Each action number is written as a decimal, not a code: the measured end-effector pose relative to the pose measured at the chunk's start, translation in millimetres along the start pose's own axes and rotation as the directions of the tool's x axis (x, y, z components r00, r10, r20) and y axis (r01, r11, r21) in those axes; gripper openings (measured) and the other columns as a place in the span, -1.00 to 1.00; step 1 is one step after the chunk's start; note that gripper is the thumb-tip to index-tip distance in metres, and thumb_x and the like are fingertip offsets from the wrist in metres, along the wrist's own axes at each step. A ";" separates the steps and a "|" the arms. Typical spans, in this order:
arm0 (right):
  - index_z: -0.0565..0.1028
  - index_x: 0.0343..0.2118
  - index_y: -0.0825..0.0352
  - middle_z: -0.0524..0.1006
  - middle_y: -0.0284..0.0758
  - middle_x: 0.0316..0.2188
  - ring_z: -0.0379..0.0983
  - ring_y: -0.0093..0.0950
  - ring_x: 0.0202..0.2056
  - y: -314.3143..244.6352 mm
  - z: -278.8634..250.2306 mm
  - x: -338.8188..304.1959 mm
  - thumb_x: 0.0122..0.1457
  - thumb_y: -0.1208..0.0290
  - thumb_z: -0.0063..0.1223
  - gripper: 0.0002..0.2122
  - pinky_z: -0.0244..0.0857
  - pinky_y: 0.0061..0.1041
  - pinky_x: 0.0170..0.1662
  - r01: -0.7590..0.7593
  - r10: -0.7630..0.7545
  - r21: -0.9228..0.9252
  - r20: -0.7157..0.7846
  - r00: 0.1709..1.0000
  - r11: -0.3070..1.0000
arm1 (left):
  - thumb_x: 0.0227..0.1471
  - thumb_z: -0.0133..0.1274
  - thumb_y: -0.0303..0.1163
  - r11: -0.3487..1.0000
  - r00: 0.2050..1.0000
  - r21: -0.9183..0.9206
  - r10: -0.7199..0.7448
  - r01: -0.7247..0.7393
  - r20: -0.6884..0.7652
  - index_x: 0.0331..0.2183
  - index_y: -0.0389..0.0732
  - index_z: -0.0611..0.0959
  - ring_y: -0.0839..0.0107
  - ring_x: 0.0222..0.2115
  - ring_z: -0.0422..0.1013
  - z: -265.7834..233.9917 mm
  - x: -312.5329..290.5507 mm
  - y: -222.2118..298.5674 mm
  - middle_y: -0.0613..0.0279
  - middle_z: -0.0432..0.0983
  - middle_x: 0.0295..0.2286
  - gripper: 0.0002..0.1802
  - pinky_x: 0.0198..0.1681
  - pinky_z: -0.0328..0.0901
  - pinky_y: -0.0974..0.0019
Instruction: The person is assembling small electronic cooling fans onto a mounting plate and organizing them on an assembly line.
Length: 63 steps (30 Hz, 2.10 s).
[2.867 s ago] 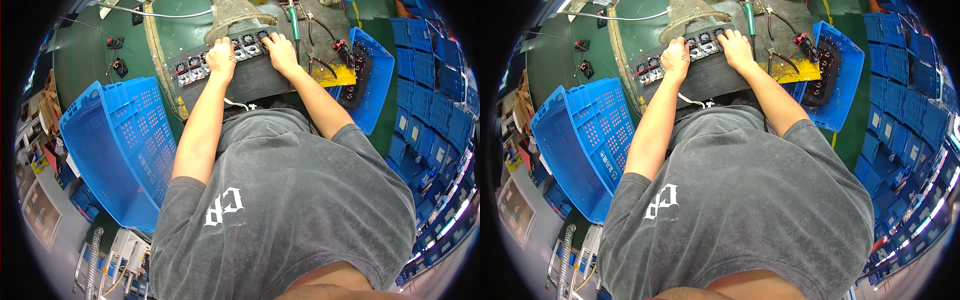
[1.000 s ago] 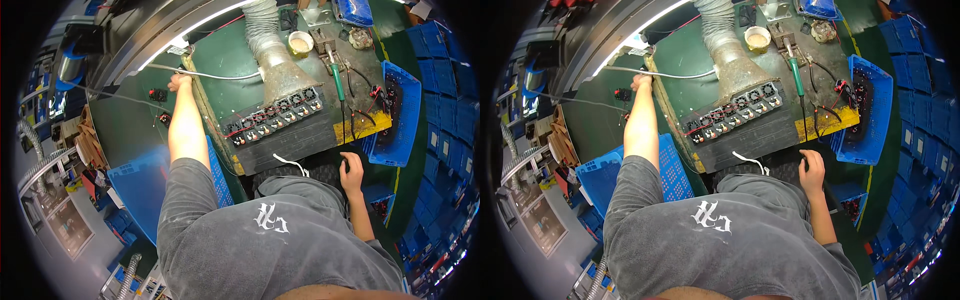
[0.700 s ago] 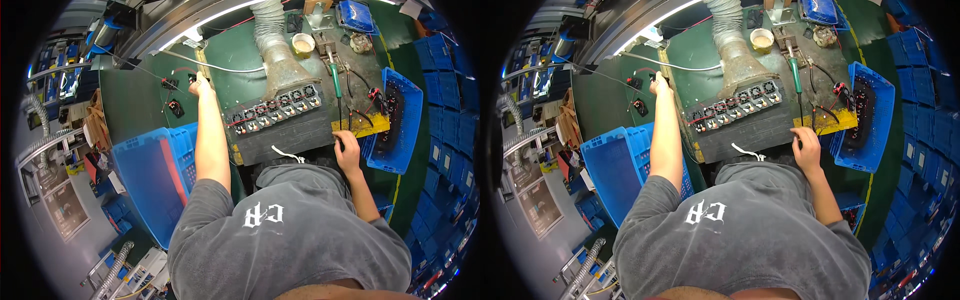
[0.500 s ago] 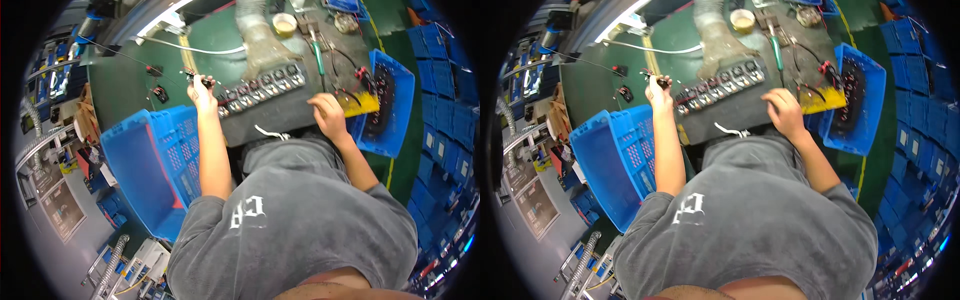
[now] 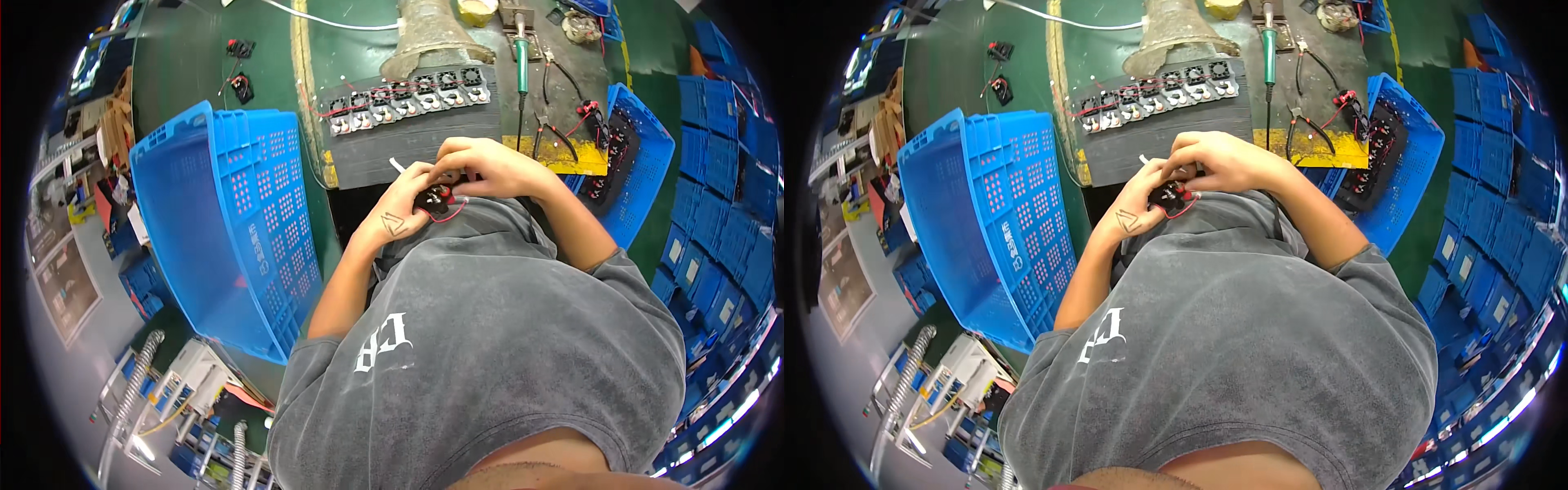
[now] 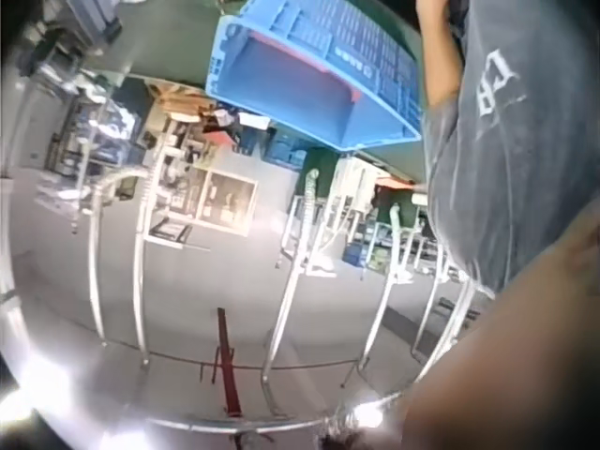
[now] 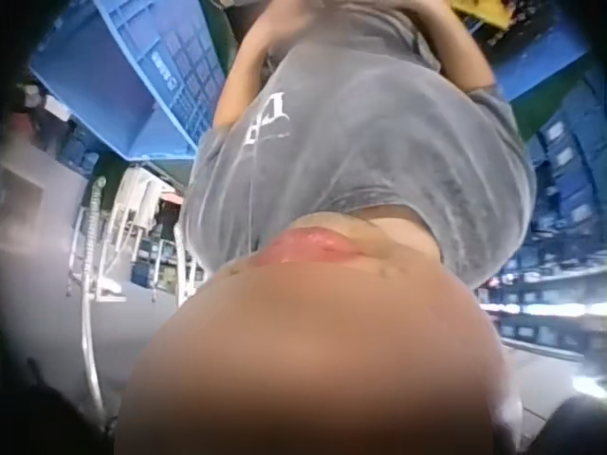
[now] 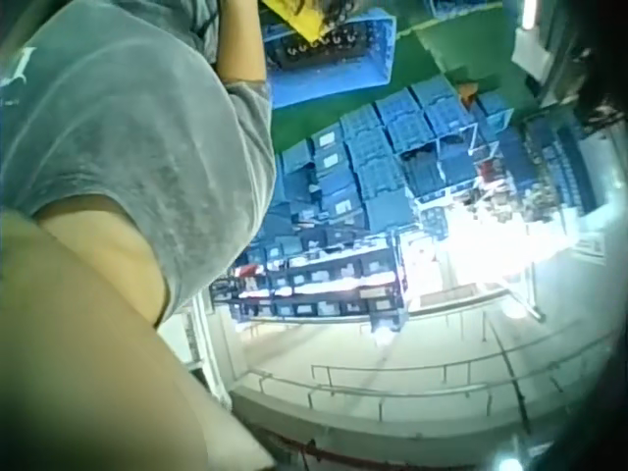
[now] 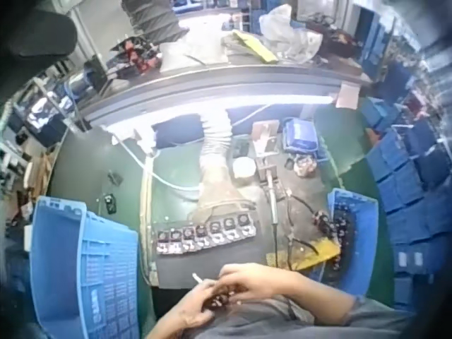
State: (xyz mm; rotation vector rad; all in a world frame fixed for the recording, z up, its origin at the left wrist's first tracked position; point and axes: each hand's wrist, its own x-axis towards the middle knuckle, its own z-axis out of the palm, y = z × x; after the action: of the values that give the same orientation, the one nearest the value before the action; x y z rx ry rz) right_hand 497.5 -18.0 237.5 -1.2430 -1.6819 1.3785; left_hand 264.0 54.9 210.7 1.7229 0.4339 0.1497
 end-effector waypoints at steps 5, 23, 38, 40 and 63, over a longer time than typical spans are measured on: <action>0.61 -0.17 0.29 0.48 -0.31 -0.21 0.47 -0.41 -0.34 -1.9 12.2 16.1 -0.04 0.60 0.31 -0.69 0.41 -0.40 -0.27 0.095 -0.095 0.000 0.086 0.992 0.995 | 0.02 0.34 -0.41 0.950 0.968 -0.201 -0.249 0.239 -0.023 -0.13 -0.24 0.60 0.37 -0.19 0.50 2.2 -25.3 -24.0 0.18 0.55 -0.22 -0.63 -0.05 0.38 0.33; 0.54 -0.13 0.37 0.55 -0.25 -0.32 0.50 -0.39 -0.30 5.6 52.7 59.4 -0.06 0.53 0.36 -0.63 0.44 -0.40 -0.22 -0.008 -0.077 0.177 0.467 0.881 0.984 | -0.21 0.43 -0.46 0.899 0.838 -0.365 -0.382 0.240 -0.390 -0.29 -0.24 0.50 0.54 -0.35 0.46 19.4 -81.4 -28.7 0.29 0.54 -0.39 -0.55 -0.19 0.41 0.36; 0.49 -0.16 0.26 0.44 -0.22 -0.17 0.41 -0.13 -0.07 15.4 70.4 25.2 -0.02 0.36 0.35 -0.64 0.42 -0.22 -0.09 0.183 -0.227 -0.563 -0.010 0.974 0.806 | 0.27 0.09 -0.34 0.420 0.775 -0.907 -0.566 -0.023 -0.282 0.11 -0.42 0.45 0.08 -0.20 0.61 63.8 -72.9 -26.9 -0.09 0.58 -0.12 -0.53 -0.07 0.53 0.02; 0.48 -0.16 0.25 0.43 -0.24 -0.17 0.41 -0.15 -0.07 20.8 80.0 27.4 -0.03 0.35 0.35 -0.64 0.42 -0.24 -0.08 0.219 -0.278 -0.564 -0.021 0.960 0.796 | 0.24 0.14 -0.38 0.491 0.746 -0.871 -0.587 0.018 -0.315 0.05 -0.41 0.49 0.14 -0.26 0.63 59.1 -75.2 -37.1 -0.01 0.62 -0.25 -0.58 -0.11 0.55 0.08; 0.45 -0.17 0.31 0.42 -0.20 -0.18 0.41 -0.19 -0.08 102.5 189.6 175.1 -0.01 0.38 0.33 -0.64 0.45 -0.29 -0.11 -0.023 -0.092 -0.701 -0.126 0.988 0.713 | 0.26 0.08 -0.39 0.860 0.443 -0.298 -0.476 0.414 -0.760 -0.22 -0.39 0.63 0.49 -0.63 0.52 -111.4 -51.4 -178.1 0.08 0.70 -0.33 -0.78 -0.62 0.33 0.41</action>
State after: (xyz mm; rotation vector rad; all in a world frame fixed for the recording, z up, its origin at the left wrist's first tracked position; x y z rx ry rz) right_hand 293.5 75.0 73.7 -1.6525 -2.1921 0.5661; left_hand 143.2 163.3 67.8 1.3046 1.5630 0.5869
